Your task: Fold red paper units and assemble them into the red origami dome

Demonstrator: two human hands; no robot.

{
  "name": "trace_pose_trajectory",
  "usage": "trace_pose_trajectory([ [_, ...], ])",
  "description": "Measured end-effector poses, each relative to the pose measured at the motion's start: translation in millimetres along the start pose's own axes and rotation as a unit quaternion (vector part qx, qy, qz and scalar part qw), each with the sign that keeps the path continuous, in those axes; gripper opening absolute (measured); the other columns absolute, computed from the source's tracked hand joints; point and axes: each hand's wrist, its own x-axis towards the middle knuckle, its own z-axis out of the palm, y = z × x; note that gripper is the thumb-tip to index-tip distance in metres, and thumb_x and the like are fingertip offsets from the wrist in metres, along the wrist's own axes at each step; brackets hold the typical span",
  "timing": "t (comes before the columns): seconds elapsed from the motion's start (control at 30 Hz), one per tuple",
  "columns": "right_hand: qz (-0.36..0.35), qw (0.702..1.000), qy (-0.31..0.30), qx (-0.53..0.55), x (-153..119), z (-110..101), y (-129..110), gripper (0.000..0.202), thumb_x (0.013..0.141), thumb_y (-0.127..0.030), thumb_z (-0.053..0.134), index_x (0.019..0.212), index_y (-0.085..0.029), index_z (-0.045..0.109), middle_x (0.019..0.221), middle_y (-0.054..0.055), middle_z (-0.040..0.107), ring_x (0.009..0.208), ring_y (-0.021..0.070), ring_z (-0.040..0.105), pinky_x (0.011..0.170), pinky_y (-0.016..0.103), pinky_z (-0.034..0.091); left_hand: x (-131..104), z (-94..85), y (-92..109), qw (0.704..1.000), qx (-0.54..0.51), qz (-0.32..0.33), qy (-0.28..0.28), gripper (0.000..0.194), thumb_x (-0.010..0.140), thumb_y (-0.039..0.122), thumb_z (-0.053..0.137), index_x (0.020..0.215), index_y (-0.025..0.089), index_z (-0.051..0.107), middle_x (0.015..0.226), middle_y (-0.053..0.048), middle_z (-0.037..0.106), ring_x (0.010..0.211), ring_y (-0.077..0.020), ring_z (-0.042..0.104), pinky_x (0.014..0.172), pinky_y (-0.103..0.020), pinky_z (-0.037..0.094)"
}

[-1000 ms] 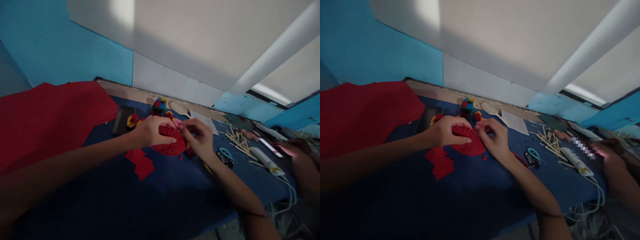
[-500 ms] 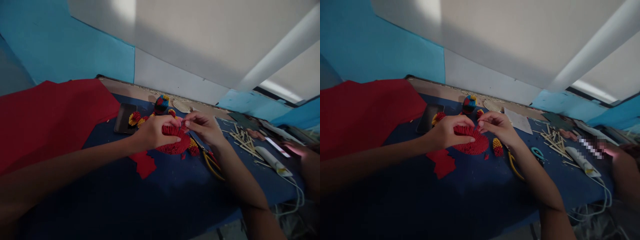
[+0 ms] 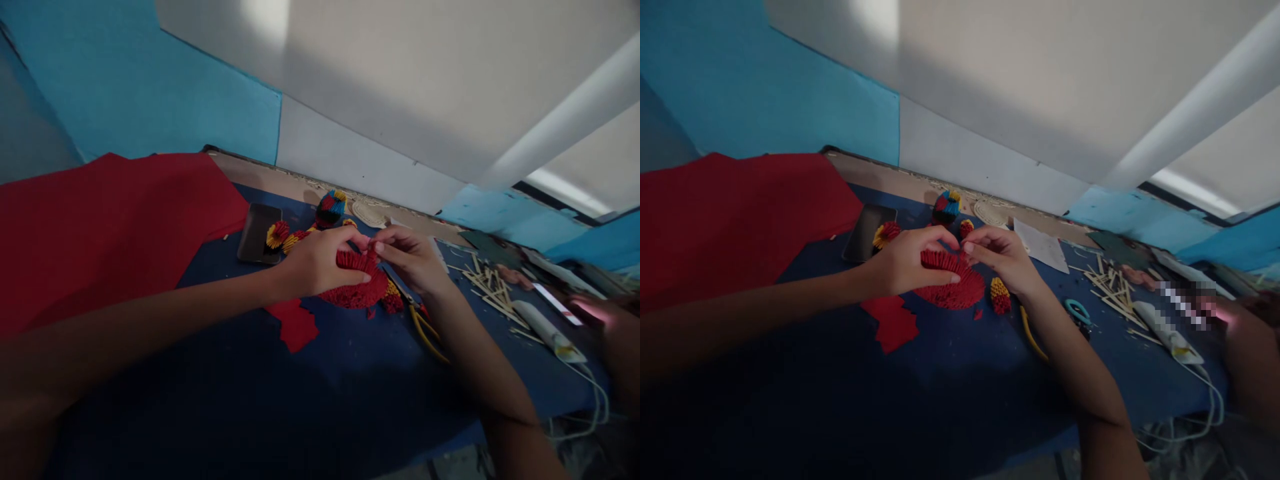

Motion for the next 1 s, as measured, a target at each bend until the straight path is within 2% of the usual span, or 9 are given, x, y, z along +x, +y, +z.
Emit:
trace_pose_trajectory([
  [0.17,0.013,1.000,0.004,0.017,1.3,1.8,0.0,0.016,0.066,-0.036,0.084,0.073,-0.025,0.074,0.063,-0.004,0.069,0.054,0.0050,0.061,0.055,0.017,0.053,-0.9,-0.8,0.6,1.000,0.010,-0.019,-0.004,0.037,0.072,0.031,0.076,0.101,0.019,0.057,0.096,-0.004,0.073,0.095,-0.0227,0.069,0.082,-0.035,0.052],
  [0.43,0.032,0.999,-0.001,0.038,2.2,1.9,-1.7,0.016,0.063,-0.035,0.086,0.071,-0.026,0.075,0.064,-0.004,0.069,0.054,0.0051,0.061,0.054,0.017,0.052,-1.2,-1.0,3.5,0.999,0.023,-0.030,-0.001,0.037,0.072,0.033,0.076,0.101,0.019,0.058,0.097,-0.005,0.072,0.094,-0.0231,0.068,0.080,-0.035,0.051],
  [0.77,0.016,0.999,-0.017,0.024,2.3,-1.2,-0.2,0.015,0.065,-0.035,0.084,0.072,-0.025,0.075,0.061,-0.004,0.067,0.054,0.0062,0.060,0.055,0.020,0.052,-1.6,-1.8,3.7,0.999,0.026,-0.030,-0.010,0.038,0.071,0.034,0.076,0.102,0.020,0.057,0.089,-0.002,0.073,0.084,-0.0209,0.069,0.078,-0.035,0.049],
  [0.9,0.008,1.000,-0.022,0.017,2.4,-1.3,0.5,0.013,0.067,-0.034,0.083,0.073,-0.026,0.075,0.062,-0.004,0.068,0.055,0.0061,0.061,0.056,0.019,0.052,-1.3,-2.2,5.2,0.998,0.038,-0.038,-0.008,0.039,0.070,0.035,0.077,0.101,0.020,0.058,0.090,-0.002,0.072,0.087,-0.0220,0.069,0.081,-0.036,0.049],
  [1.0,0.006,1.000,0.000,0.009,1.5,0.7,1.0,0.014,0.066,-0.034,0.084,0.073,-0.027,0.076,0.064,-0.004,0.069,0.055,0.0055,0.060,0.055,0.018,0.051,-1.6,-2.4,6.3,0.998,0.037,-0.048,-0.004,0.039,0.071,0.033,0.076,0.102,0.021,0.057,0.093,-0.002,0.072,0.092,-0.0231,0.069,0.084,-0.038,0.049],
])
